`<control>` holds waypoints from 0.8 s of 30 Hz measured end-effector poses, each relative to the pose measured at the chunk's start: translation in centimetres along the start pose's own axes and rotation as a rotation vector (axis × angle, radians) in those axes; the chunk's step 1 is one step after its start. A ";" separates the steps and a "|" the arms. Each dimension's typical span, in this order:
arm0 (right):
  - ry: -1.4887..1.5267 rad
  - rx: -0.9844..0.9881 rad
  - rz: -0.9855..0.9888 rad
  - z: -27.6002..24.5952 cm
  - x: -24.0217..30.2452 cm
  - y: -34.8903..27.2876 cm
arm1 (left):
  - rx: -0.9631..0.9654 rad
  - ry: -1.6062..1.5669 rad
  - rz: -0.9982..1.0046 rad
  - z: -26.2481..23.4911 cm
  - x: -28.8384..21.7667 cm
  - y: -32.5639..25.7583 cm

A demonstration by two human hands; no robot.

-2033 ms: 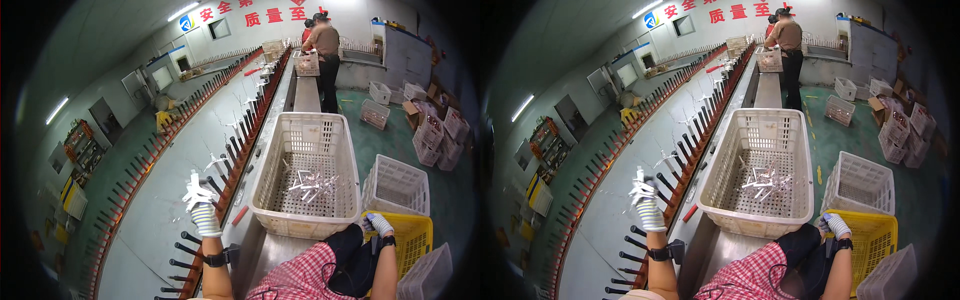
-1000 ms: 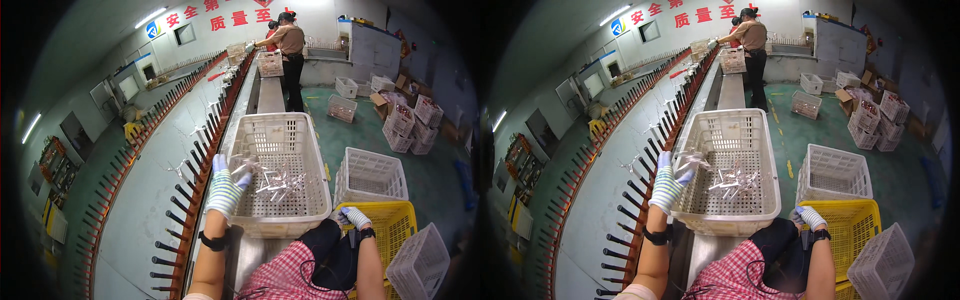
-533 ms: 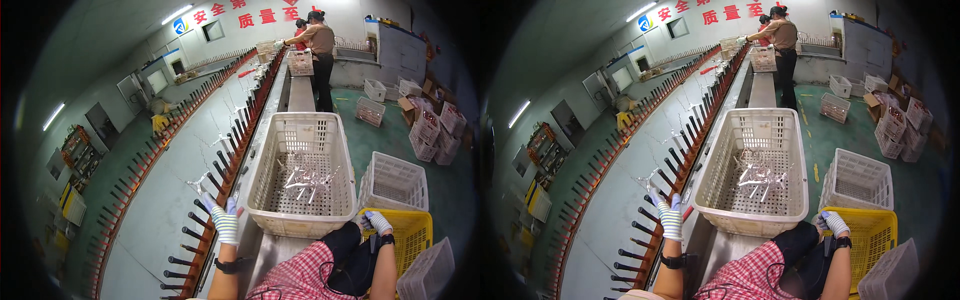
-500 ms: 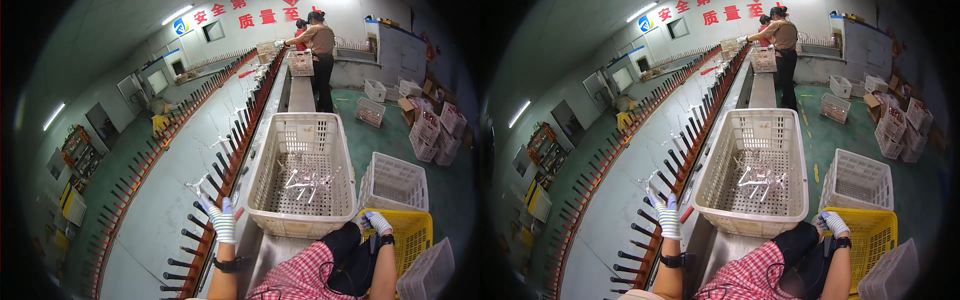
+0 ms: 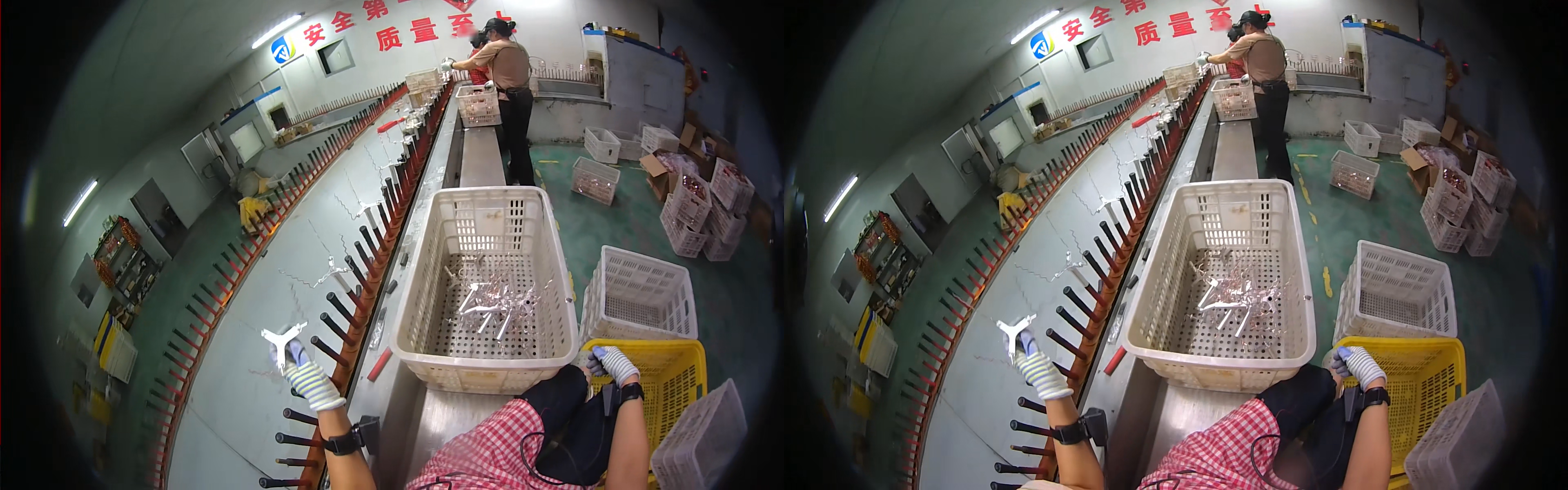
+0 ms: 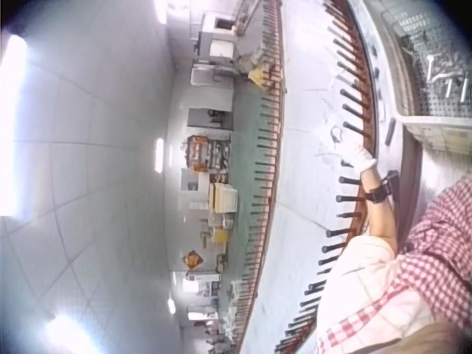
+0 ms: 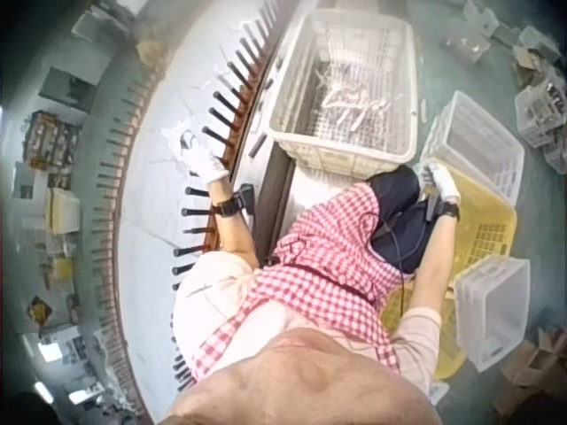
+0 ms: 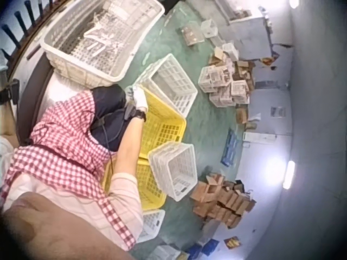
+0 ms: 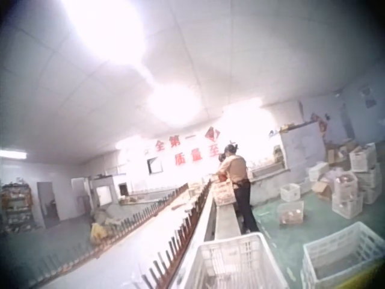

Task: Sorting and stacking star-shaped metal parts from a conveyor belt into crates.

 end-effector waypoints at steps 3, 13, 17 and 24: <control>0.022 -0.053 -0.007 -1.6 -1.2 0.8 | 0.245 -0.121 0.196 5.3 -2.6 -0.9; 0.046 -0.008 -0.011 -0.4 -1.5 1.2 | -0.046 -0.209 -0.043 8.3 8.2 0.0; 0.051 -0.018 -0.020 -0.1 -0.8 0.5 | -0.073 0.173 0.050 7.2 9.7 1.3; 0.034 -0.016 -0.016 -0.7 -1.0 0.9 | 0.006 0.487 0.386 7.0 5.7 3.2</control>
Point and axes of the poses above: each hand's wrist, its own y-axis towards the middle knuckle, its own z-axis out of the palm, x = y × z, the point moved 5 cm from there along y, towards the middle knuckle, and after that the axes turned 3 degrees about -x, right-handed, at the moved point
